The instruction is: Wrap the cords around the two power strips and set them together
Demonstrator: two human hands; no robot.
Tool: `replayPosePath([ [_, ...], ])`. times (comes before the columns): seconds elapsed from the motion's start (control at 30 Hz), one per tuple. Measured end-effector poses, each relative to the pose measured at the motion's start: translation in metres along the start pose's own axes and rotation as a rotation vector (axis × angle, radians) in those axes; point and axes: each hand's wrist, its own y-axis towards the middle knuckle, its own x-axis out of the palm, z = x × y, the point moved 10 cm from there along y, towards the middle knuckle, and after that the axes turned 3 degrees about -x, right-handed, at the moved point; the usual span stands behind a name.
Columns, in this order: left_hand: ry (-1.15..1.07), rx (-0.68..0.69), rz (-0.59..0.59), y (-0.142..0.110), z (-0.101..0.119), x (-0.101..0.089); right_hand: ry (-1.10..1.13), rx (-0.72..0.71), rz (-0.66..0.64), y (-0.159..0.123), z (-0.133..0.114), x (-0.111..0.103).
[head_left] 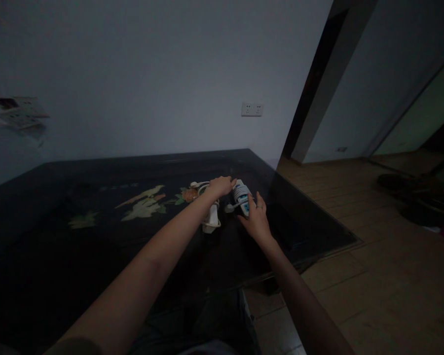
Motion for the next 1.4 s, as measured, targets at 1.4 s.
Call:
replayPosePath([
  [1.4,-0.861,0.132,-0.272,-0.031,-0.096,0.031,0.355,0.22,-0.241,0.001,-0.117,0.074],
])
